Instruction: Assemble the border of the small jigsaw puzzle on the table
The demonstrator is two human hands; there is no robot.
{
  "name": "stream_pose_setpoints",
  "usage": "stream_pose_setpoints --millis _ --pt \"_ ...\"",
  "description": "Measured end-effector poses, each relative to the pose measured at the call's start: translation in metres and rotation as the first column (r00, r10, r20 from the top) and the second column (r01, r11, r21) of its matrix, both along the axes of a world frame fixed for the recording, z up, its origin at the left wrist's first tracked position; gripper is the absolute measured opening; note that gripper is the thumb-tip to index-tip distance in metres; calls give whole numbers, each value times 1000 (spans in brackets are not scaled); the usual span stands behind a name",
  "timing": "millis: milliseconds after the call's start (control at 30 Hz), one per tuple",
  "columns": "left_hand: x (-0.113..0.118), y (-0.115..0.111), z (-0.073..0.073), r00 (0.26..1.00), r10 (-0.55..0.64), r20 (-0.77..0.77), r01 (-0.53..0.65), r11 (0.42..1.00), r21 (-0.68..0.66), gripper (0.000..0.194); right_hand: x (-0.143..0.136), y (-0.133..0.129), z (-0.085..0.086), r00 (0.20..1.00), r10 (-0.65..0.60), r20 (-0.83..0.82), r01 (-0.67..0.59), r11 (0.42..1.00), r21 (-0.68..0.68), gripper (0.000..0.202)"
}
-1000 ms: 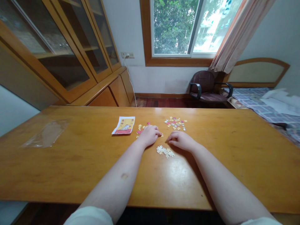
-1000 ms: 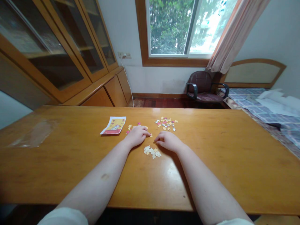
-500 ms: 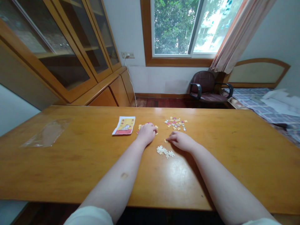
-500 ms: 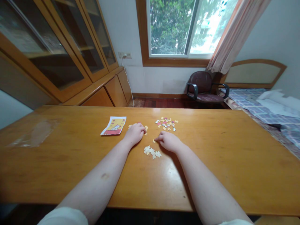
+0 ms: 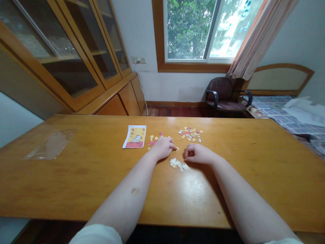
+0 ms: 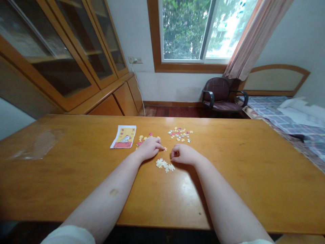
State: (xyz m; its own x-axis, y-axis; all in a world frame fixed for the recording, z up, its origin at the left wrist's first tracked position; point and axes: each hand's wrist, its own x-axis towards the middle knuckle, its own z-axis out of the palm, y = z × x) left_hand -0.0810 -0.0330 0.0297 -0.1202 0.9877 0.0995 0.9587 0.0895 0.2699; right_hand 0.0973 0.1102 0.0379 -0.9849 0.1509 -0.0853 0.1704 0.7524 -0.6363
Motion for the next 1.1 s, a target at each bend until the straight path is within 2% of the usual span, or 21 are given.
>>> stream_pose_setpoints --millis 100,233,467,533,567,633,733,833,1100 --pt "-5 1 -4 992 128 -1 -128 991 26 30 2 -2 1 995 68 73 -60 993 -98 19" --pt "-9 2 -8 967 256 3 -256 966 33 28 1 -5 0 989 42 143 -27 994 -105 24" --pt "-8 2 -4 953 304 -7 -303 951 55 29 1 -5 0 978 55 201 -24 988 -153 13" --pt "-7 2 -3 951 308 -2 -307 949 69 29 1 -3 -2 984 23 179 9 985 -174 13" --pt "-7 2 -2 952 308 1 -307 949 74 30 0 -1 -3 989 -25 144 48 987 -156 13" --pt "-7 2 -2 952 307 10 -307 948 84 30 -1 2 -5 986 -162 26 163 986 -35 11" --pt "-7 2 -1 951 309 20 -310 947 89 31 -4 8 -8 953 -281 -111 299 927 228 9" --pt "-7 2 0 948 316 23 -317 944 90 31 -6 12 -10 961 -264 -83 276 892 359 13" --pt "-5 2 2 946 322 34 -324 940 107 30 -6 12 -13 997 -65 -43 77 917 392 25"
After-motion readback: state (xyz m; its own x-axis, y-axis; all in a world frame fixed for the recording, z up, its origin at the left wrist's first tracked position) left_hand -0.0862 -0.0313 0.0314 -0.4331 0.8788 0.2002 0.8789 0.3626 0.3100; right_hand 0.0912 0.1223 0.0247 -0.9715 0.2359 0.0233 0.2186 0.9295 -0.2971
